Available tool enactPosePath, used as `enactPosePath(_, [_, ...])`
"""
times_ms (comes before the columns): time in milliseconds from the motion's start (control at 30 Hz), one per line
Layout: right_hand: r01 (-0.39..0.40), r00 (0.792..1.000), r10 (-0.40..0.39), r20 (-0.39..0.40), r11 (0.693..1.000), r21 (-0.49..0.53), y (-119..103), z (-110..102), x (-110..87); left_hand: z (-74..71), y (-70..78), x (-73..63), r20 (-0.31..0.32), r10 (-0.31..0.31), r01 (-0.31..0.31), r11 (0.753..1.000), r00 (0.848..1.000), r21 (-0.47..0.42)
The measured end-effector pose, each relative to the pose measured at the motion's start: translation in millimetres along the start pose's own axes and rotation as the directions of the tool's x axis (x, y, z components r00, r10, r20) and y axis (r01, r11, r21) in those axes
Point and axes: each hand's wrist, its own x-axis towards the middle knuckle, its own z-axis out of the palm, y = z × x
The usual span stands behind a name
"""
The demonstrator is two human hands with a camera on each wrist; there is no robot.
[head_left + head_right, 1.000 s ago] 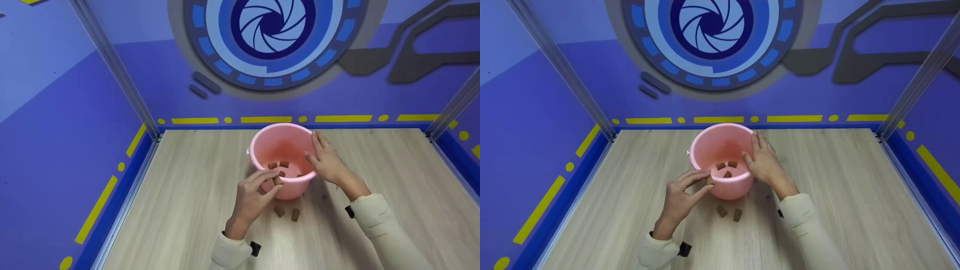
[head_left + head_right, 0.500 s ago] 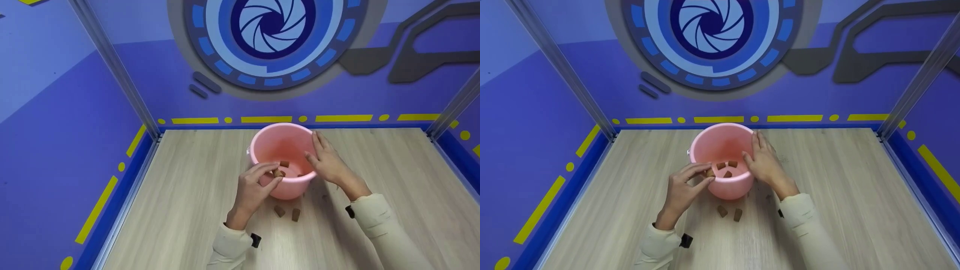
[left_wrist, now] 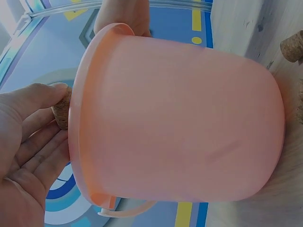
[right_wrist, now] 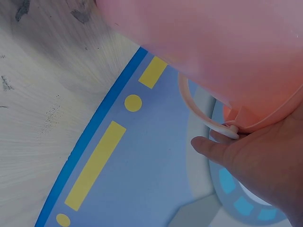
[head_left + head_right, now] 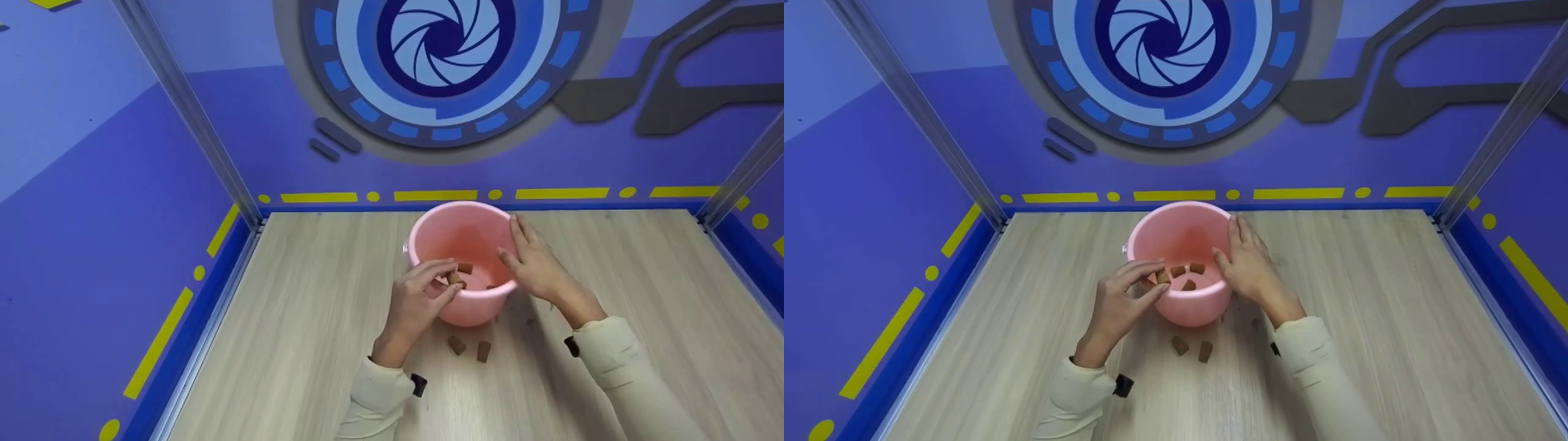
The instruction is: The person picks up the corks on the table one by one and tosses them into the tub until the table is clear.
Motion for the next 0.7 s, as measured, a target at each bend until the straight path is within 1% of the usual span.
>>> enactPosePath(133, [0.0,1.0,0.0,-0.001,1.0,0.011,0.8,0.2,-0.1,2.3,-1.8,1.7,0.006,0.004,-0.004,1.0,1.0,0.014])
enactPosePath(267, [0.001,1.0,-0.001,-0.001,1.0,0.016,1.4,1.4,-0.4,3.8,-1.8,2.0,0.022,-0.016,0.015,0.998,1.0,0.059])
enactPosePath(367, [0.002,1.0,-0.002,-0.002,1.0,0.017,1.1,1.7,-0.8,4.5,-1.4,2.4,0.021,-0.017,0.015,0.996,1.0,0.092])
enactPosePath(500, [-0.005,1.0,0.005,0.002,1.0,0.013,0.1,0.6,-1.3,4.8,-1.1,3.4,0.019,-0.009,0.007,0.994,1.0,0.106])
enactPosePath(700, [-0.014,1.0,0.014,0.011,1.0,0.014,-0.8,-0.6,-1.5,4.6,0.0,4.3,0.028,-0.021,0.018,0.992,0.999,0.127])
